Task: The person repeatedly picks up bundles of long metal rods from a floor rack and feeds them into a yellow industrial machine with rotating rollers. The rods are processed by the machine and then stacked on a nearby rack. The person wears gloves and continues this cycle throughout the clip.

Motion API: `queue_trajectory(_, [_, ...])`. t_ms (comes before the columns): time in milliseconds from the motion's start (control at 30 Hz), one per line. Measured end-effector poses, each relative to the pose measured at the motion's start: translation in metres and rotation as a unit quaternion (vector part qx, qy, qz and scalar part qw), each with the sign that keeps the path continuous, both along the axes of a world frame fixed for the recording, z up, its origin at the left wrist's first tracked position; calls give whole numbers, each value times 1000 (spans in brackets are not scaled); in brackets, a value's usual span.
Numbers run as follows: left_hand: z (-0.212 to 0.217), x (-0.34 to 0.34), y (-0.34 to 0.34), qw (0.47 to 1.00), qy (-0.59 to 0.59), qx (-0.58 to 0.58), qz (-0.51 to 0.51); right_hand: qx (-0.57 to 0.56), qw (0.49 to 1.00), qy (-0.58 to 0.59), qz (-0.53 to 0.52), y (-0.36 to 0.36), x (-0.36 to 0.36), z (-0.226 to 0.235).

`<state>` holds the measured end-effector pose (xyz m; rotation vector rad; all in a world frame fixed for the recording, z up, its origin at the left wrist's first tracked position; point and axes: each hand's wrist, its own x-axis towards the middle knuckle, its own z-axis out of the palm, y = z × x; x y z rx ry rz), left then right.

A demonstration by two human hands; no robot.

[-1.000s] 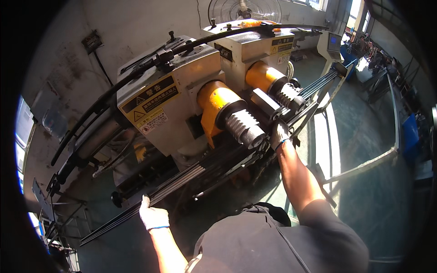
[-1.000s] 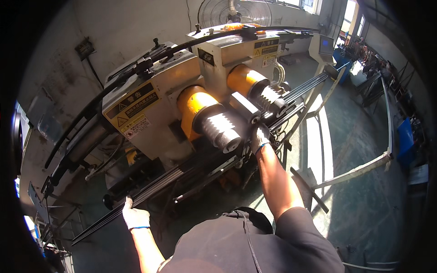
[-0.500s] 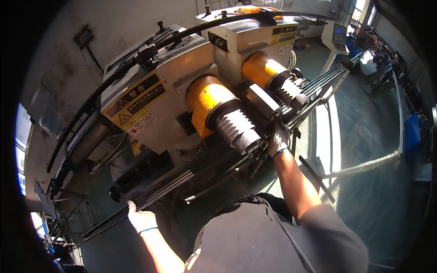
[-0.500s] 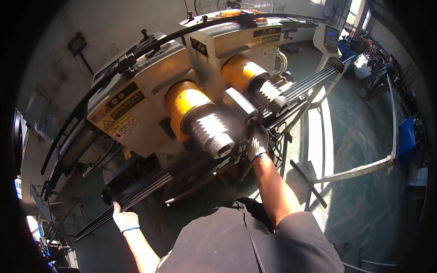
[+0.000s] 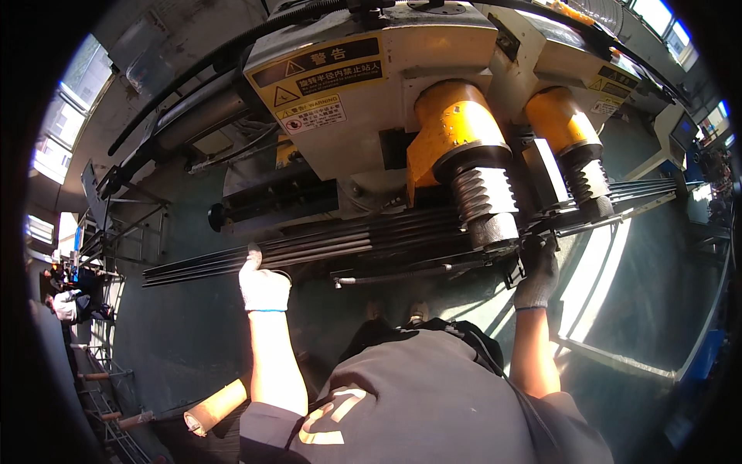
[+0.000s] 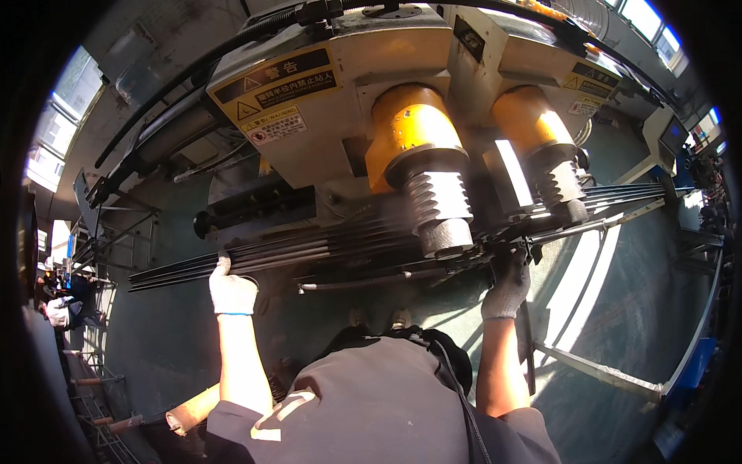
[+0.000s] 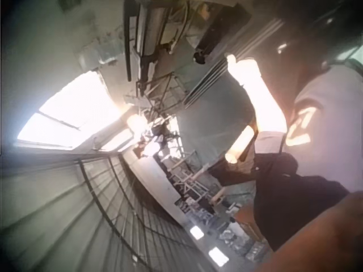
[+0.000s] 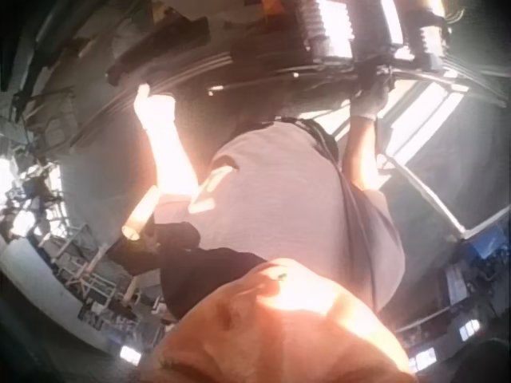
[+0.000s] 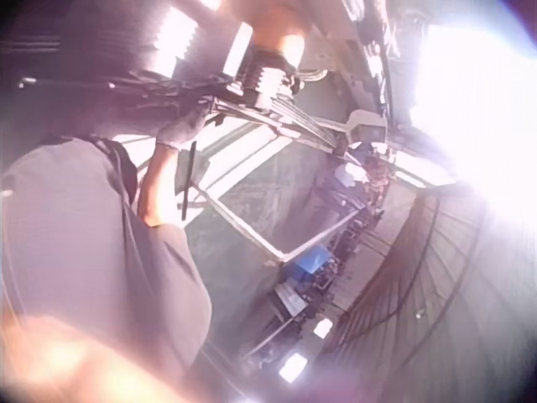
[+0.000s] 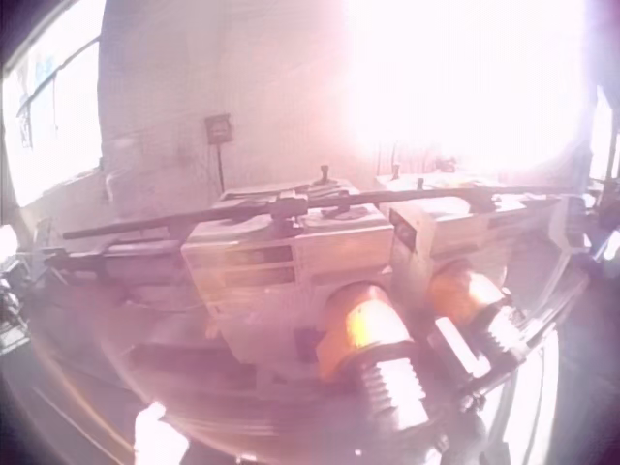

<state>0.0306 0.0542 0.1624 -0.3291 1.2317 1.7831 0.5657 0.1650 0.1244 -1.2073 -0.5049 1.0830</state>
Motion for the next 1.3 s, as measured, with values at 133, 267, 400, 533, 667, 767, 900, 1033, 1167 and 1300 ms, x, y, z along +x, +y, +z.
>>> queue_trajectory(133, [7,20,10,999,16,-14,28,-12,951,-303,62,-19,49,-88])
queue_trajectory(267, [8,46,3,999,-18,15,-37,-53,984,-163,53,-34,26,-87])
queue_trajectory(400, [4,46,3,990,-86,39,-107,-78,993,-45,76,-42,5,-107])
queue_trajectory(533, [-7,-7,-24,953,-221,148,-143,-53,985,-40,160,-60,-9,-137])
queue_trajectory(667, [39,-82,-48,983,-38,153,89,-121,940,-264,181,-89,-38,-154])
queue_trajectory(767, [3,-207,-95,974,31,208,79,-160,945,-212,190,-110,-33,-203])
queue_trajectory(900, [-9,-336,-147,962,37,217,161,-216,951,-47,216,-139,-76,-214])
queue_trajectory(1033, [-5,-410,-184,957,76,198,197,-68,934,-121,329,-180,-50,-269])
queue_trajectory(1167, [2,-427,-195,967,145,153,144,-219,949,-16,228,-189,-74,-238])
queue_trajectory(1300, [15,-410,-188,969,183,163,39,-237,954,6,186,-199,-81,-208])
